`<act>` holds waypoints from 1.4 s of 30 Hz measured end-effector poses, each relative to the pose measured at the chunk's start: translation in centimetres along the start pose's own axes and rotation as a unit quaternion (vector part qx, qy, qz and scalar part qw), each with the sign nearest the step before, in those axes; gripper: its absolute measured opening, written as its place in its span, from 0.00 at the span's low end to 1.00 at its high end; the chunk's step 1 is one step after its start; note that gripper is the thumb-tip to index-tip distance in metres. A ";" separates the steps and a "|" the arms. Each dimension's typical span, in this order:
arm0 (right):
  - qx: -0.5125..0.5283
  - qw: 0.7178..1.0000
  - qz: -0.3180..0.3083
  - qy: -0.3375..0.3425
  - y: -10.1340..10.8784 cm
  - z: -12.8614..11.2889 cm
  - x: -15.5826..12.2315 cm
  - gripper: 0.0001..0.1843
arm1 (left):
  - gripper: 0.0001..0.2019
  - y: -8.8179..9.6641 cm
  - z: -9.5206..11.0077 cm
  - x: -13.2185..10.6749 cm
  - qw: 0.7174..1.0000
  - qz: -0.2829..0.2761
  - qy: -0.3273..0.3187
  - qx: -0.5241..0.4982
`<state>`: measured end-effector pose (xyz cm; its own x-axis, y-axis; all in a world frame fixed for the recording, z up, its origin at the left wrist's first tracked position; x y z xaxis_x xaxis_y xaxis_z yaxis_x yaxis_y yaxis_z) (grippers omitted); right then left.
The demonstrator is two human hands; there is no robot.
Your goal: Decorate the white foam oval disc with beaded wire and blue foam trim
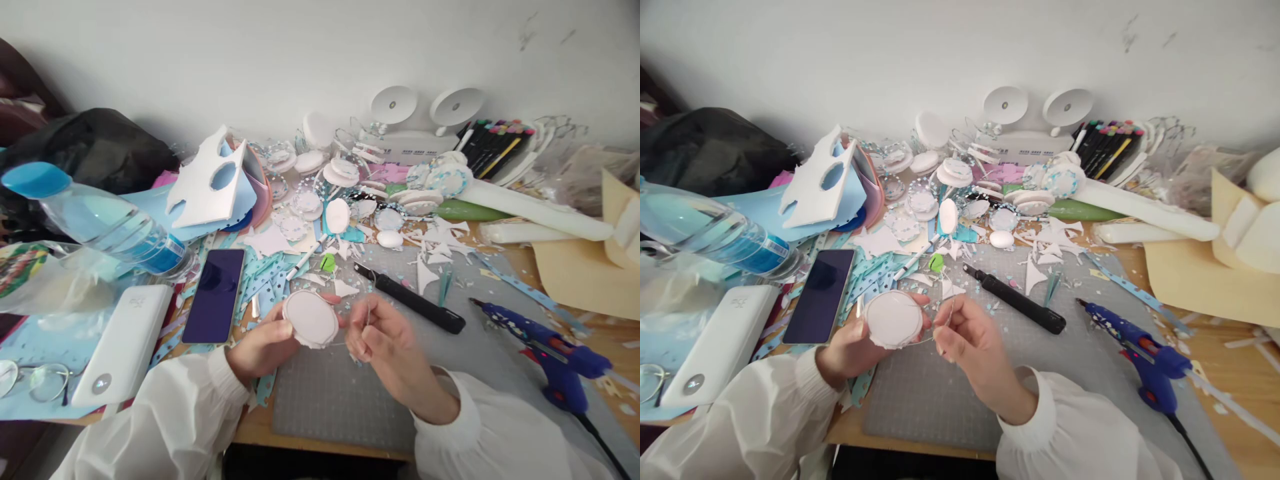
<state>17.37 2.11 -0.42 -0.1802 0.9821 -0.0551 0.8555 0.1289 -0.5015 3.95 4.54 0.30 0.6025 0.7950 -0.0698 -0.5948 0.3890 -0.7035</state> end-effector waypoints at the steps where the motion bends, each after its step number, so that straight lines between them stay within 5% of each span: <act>1: 0.003 1.000 -0.002 -0.004 0.1 0.0 0.0 0.14 | 0.30 -0.1 -0.1 0.0 1.000 -0.003 0.006 -0.002; 13: -0.042 0.996 -0.070 0.021 -2.0 -1.2 0.2 0.15 | 0.31 -0.1 -0.9 0.0 0.997 -0.016 0.071 0.012; 22: -0.086 0.993 -0.079 0.033 -1.5 -1.0 -0.6 0.07 | 0.32 -0.3 -1.4 -0.1 0.995 -0.039 0.091 0.007; 32: -0.145 0.986 -0.046 0.067 -1.2 -0.6 -0.9 0.27 | 0.30 -0.3 -1.7 -0.1 0.994 -0.038 0.099 -0.019; 37: -0.248 0.960 -0.036 0.128 -1.2 -1.6 -1.0 0.32 | 0.31 -0.8 -2.4 -0.5 0.985 -0.089 0.145 -0.022; 42: -0.188 0.976 -0.084 0.066 -1.6 -1.0 -0.8 0.30 | 0.30 -1.4 -1.9 -0.5 0.988 -0.088 0.125 -0.036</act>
Point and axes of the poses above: each hand's wrist, its own x-axis towards the middle knuckle, its own y-axis out of the back of the hand, z = x × y, the point moved 6 cm from there along x, towards the middle knuckle, and after that the axes turned 6 degrees about z, right-handed, at the moved point
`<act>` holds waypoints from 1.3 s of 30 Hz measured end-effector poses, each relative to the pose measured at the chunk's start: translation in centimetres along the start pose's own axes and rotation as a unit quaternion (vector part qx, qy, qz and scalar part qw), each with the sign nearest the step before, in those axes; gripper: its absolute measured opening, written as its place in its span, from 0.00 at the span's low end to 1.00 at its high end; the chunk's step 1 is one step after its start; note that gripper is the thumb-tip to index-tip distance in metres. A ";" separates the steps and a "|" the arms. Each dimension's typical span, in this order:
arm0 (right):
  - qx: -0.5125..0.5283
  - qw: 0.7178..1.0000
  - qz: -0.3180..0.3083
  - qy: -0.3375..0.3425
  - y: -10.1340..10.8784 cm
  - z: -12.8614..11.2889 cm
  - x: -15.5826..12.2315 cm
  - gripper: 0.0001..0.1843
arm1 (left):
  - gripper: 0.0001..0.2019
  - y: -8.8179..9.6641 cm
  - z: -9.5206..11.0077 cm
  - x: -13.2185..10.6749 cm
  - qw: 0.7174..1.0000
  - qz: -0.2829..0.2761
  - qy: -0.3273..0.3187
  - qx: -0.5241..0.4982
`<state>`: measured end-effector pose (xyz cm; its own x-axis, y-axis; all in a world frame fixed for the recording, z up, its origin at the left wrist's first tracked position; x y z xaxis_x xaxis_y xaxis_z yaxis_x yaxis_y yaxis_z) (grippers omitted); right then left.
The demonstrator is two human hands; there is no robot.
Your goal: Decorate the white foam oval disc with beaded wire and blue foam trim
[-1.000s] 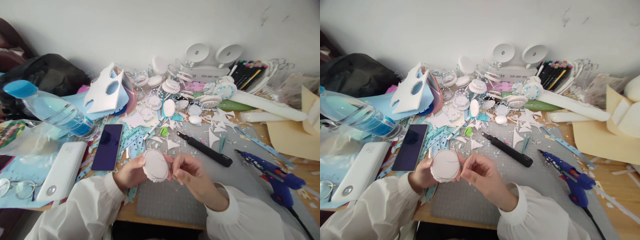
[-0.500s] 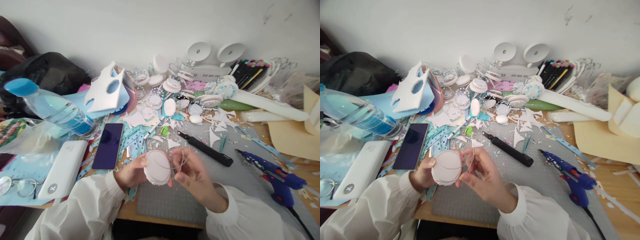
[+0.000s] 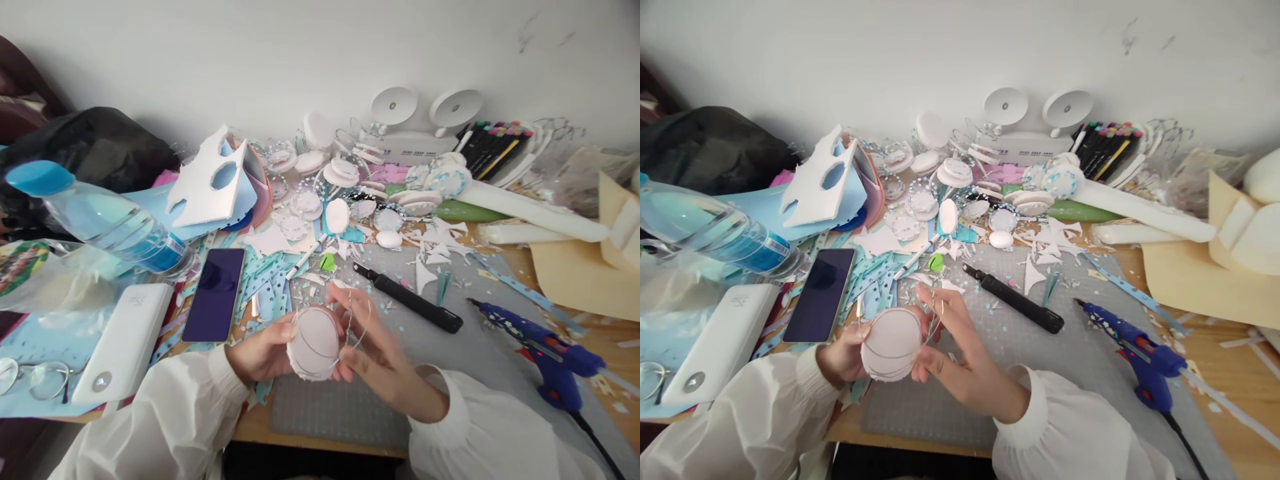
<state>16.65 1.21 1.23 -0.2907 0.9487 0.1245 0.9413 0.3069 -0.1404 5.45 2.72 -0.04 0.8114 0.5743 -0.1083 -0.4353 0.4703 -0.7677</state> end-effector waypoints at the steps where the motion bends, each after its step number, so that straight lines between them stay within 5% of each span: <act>1: 0.017 1.000 -0.002 -0.006 0.0 0.1 0.1 0.30 | 0.29 0.0 0.2 0.0 1.000 0.004 -0.013 -0.005; 12: -0.041 0.982 0.182 -0.029 2.7 0.5 1.6 0.12 | 0.24 1.2 2.1 -0.1 0.984 0.087 -0.124 0.089; 19: -0.130 0.978 0.161 -0.006 3.9 -1.2 2.5 0.14 | 0.30 0.9 2.7 -0.1 0.974 0.037 -0.128 0.183; 22: -0.171 0.979 0.111 -0.005 3.9 -1.3 2.7 0.13 | 0.20 1.8 3.8 -0.4 0.954 0.104 -0.163 0.228; 26: -0.224 0.974 0.038 -0.008 2.9 -0.8 2.7 0.11 | 0.13 2.6 4.8 -0.8 0.893 0.213 -0.176 0.354; 31: -0.266 0.964 0.016 0.004 2.1 -0.5 2.5 0.11 | 0.13 2.2 4.5 -0.4 0.868 0.223 -0.116 0.429; 39: -0.294 0.954 0.046 0.037 2.3 -0.3 2.5 0.08 | 0.15 2.3 4.1 -0.3 0.856 0.230 -0.111 0.449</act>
Point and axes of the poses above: each hand's wrist, its own x-axis towards the middle knuckle, its own y-axis out of the back of the hand, z = x × y, the point moved 6 cm from there along x, towards the middle knuckle, and after that the axes turned 6 degrees about z, right-handed, at the moved point
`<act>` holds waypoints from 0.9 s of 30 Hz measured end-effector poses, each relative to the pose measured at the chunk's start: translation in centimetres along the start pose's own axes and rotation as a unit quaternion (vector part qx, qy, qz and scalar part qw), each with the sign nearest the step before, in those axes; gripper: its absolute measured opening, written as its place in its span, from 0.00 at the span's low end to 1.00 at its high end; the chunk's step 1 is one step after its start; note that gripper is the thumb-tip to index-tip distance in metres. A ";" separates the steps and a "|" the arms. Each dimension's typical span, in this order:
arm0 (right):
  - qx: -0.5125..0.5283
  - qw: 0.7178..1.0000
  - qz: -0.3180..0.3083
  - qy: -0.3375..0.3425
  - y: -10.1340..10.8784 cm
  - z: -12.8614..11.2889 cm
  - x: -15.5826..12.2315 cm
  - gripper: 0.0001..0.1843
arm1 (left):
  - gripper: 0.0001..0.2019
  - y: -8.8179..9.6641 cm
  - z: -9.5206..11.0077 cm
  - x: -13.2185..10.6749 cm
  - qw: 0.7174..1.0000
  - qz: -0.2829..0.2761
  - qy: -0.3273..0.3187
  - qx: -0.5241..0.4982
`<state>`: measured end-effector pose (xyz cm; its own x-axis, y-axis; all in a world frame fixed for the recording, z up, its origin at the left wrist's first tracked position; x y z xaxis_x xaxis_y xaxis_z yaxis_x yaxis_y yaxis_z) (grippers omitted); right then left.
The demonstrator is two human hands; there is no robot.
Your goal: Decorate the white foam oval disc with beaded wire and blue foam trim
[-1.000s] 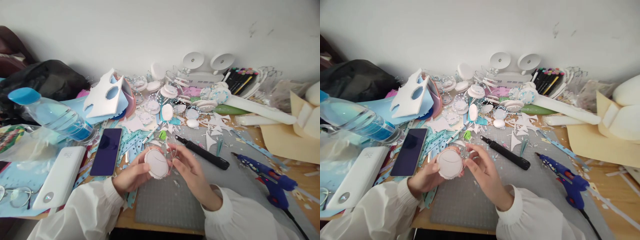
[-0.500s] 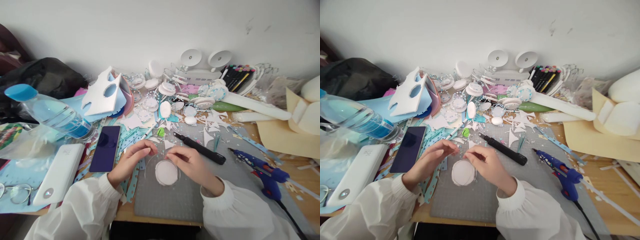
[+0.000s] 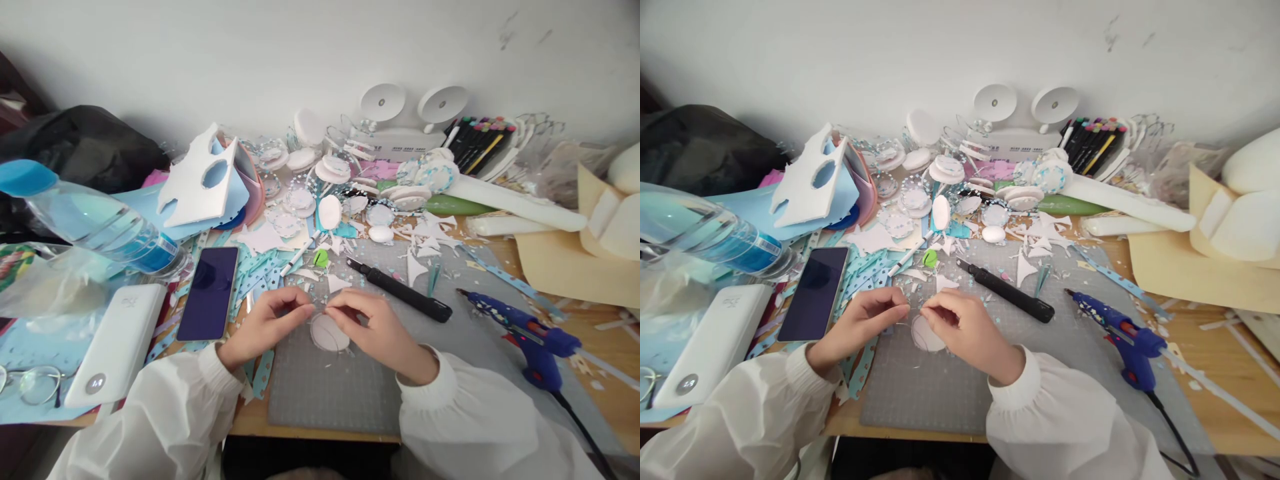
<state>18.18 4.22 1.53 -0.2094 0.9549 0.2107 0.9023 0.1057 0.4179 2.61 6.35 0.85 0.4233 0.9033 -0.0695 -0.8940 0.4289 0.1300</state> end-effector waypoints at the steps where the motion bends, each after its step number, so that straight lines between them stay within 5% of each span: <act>1: -0.013 1.000 0.011 0.014 0.1 0.0 0.0 0.07 | 0.15 0.0 0.0 0.0 1.000 0.005 0.002 -0.005; 10: -0.149 0.970 0.097 0.166 0.7 -0.6 -0.9 0.07 | 0.14 0.1 -1.1 0.0 0.995 0.034 0.084 -0.045; 27: -0.195 0.934 0.177 0.240 0.8 -1.9 -1.5 0.05 | 0.11 -1.3 -2.3 -0.5 0.952 -0.011 0.197 -0.235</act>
Point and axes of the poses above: each hand's wrist, its own x-axis towards the middle knuckle, its own y-axis out of the back of the hand, z = x × y, the point moved 6 cm from there along x, towards the middle knuckle, and after that the axes turned 6 degrees about z, right-handed, at the moved point
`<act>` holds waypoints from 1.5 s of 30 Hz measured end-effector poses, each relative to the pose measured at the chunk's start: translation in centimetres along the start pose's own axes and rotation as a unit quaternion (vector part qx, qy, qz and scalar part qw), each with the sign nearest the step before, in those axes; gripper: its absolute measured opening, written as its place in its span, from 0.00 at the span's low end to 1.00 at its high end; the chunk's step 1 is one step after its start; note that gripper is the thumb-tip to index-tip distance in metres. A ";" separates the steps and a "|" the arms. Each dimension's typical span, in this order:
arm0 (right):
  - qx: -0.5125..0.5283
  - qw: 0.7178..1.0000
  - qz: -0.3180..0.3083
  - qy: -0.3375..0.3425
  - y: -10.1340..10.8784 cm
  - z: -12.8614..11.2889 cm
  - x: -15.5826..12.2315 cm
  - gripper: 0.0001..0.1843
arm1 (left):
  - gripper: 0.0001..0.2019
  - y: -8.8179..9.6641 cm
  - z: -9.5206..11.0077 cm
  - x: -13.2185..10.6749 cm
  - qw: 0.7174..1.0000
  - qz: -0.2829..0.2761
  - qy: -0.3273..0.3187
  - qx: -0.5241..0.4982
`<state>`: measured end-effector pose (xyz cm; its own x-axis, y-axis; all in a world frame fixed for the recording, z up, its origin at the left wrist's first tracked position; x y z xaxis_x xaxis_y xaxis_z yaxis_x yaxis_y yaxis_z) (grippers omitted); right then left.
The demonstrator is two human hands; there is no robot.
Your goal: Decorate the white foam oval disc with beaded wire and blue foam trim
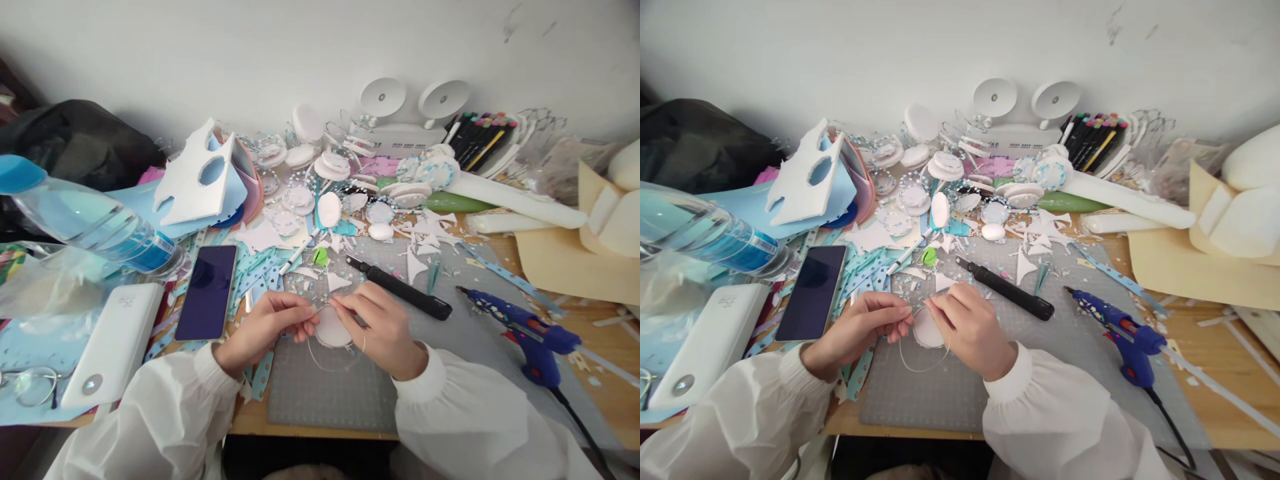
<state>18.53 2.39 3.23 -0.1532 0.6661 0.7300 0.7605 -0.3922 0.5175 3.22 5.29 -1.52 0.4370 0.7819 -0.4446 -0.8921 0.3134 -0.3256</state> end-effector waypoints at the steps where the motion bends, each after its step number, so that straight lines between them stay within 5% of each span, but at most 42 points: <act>1: -0.004 1.000 0.002 0.002 0.0 0.0 0.0 0.05 | 0.11 0.0 -0.1 0.0 1.000 -0.002 0.001 -0.001; 20: 0.007 0.993 -0.114 0.003 -0.8 0.4 0.3 0.03 | 0.12 -0.1 0.4 -0.2 0.997 -0.020 -0.051 0.056; 45: 0.045 0.999 -0.029 -0.007 -0.4 0.7 0.0 0.04 | 0.14 -0.5 -0.9 -0.3 1.000 -0.015 0.021 -0.003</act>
<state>18.61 3.00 2.74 -0.1906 0.6956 0.6927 0.8037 -0.2946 0.5170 3.62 4.45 -2.01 0.4673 0.7488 -0.4701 -0.8782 0.3320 -0.3443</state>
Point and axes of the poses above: each hand's wrist, its own x-axis towards the middle knuckle, its own y-axis out of the back of the hand, z = x × y, the point moved 6 cm from there along x, towards the middle knuckle, and after that the axes turned 6 degrees about z, right-handed, at the moved point
